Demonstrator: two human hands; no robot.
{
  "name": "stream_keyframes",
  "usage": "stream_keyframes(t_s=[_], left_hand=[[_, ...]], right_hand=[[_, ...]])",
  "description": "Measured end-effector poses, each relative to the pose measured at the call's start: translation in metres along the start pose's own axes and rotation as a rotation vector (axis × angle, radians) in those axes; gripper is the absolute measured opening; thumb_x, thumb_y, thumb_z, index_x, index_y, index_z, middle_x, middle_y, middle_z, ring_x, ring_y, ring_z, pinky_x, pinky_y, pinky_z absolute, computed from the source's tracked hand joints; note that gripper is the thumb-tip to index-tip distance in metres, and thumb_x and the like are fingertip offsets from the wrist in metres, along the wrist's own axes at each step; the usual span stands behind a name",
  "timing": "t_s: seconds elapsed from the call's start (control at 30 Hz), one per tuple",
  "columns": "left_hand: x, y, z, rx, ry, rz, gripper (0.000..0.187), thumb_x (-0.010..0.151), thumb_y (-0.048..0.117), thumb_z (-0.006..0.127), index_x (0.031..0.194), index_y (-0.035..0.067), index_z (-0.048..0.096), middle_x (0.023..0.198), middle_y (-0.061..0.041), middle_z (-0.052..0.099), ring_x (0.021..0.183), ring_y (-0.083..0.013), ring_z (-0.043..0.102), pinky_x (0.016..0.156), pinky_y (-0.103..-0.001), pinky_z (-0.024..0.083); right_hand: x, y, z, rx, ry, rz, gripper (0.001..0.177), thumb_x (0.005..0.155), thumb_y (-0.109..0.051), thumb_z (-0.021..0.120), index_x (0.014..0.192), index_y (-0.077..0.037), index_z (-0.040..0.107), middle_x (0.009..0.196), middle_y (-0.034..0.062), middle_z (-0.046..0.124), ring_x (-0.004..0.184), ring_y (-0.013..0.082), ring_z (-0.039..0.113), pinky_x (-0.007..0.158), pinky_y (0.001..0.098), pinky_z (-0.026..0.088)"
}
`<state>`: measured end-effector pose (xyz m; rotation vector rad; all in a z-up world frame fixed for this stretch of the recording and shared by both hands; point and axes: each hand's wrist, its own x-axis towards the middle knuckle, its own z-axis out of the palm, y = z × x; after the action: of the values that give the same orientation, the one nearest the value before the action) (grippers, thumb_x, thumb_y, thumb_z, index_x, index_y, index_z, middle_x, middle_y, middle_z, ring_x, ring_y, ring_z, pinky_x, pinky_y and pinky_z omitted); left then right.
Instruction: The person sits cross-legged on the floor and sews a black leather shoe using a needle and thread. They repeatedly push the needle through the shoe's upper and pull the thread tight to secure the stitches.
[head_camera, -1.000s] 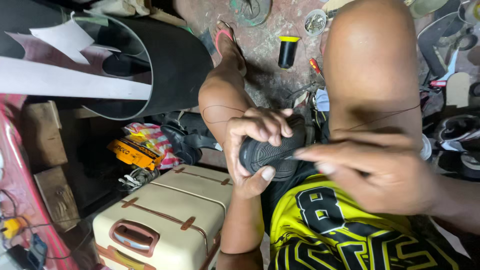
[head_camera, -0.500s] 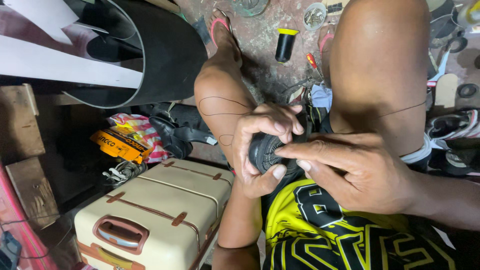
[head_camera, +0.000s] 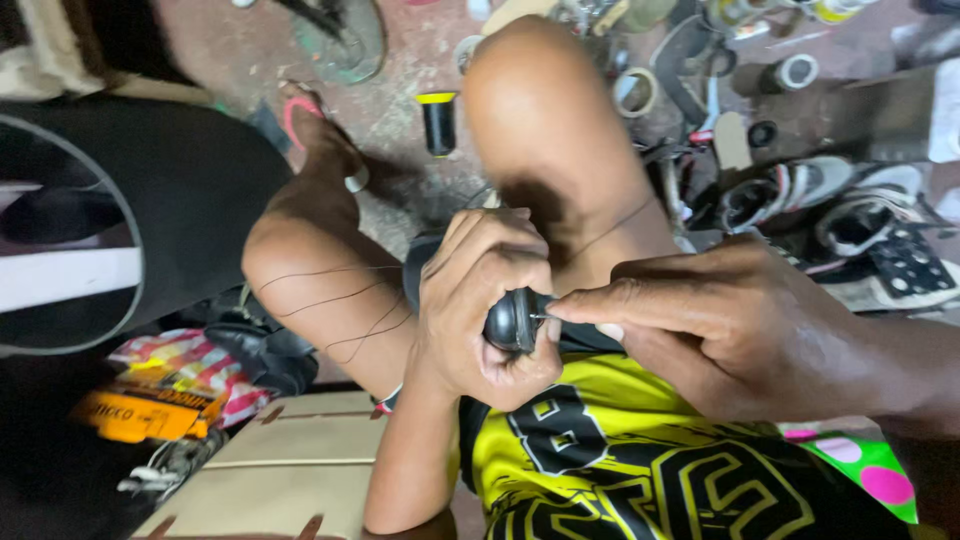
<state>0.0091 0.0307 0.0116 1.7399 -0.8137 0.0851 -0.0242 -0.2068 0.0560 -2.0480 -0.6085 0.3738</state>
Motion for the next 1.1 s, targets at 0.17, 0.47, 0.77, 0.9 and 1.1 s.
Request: stream_keyframes(t_s=[0.17,0.47,0.77,0.9,1.1], left_hand=[[0.015,-0.008,0.022,0.085,-0.099,-0.006,0.035,0.064,0.008,0.070,0.095,0.006,0.055,0.097,-0.014,0.057,0.087,-0.0350,0.056,0.078,-0.040,0.044],[0.029,-0.010,0.030,0.198,-0.183,-0.029,0.032,0.064,0.010,0.067,0.093,0.008,0.052,0.090,-0.013,0.045,0.087,-0.0356,0.050,0.078,-0.042,0.040],[0.035,-0.007,0.034,0.258,-0.362,-0.004,0.039,0.073,0.027,0.077,0.102,0.008,0.058,0.104,-0.012,0.051,0.099,-0.0333,0.051,0.091,-0.047,0.039],[0.027,-0.016,0.031,0.213,-0.479,-0.014,0.050,0.083,0.037,0.076,0.117,0.005,0.060,0.115,-0.012,0.055,0.109,-0.0328,0.052,0.103,-0.049,0.038],[0.025,-0.027,0.014,0.282,-0.583,0.047,0.070,0.091,0.056,0.071,0.133,0.001,0.058,0.122,-0.013,0.056,0.120,-0.0352,0.052,0.114,-0.052,0.035]], right_hand=[[-0.011,0.015,-0.011,0.105,0.030,0.031,0.042,0.088,-0.002,0.064,0.130,-0.010,0.067,0.099,0.0093,0.078,0.071,0.0176,0.077,0.058,0.0274,0.060],[-0.010,0.025,-0.016,-0.117,0.028,0.051,0.041,0.081,0.000,0.071,0.120,-0.011,0.071,0.082,0.0131,0.077,0.055,0.0210,0.072,0.044,0.0317,0.056],[-0.032,0.039,-0.034,-0.208,-0.002,-0.003,0.049,0.077,0.001,0.072,0.123,-0.014,0.071,0.080,0.0060,0.074,0.053,0.0192,0.067,0.045,0.0318,0.053],[-0.038,0.051,-0.026,-0.212,0.023,0.020,0.047,0.078,0.002,0.072,0.123,-0.014,0.071,0.078,0.0060,0.072,0.054,0.0198,0.067,0.047,0.0332,0.053],[-0.035,0.061,-0.022,-0.200,-0.016,-0.082,0.050,0.078,-0.003,0.077,0.126,-0.015,0.070,0.078,0.0070,0.072,0.049,0.0156,0.064,0.040,0.0323,0.050]])
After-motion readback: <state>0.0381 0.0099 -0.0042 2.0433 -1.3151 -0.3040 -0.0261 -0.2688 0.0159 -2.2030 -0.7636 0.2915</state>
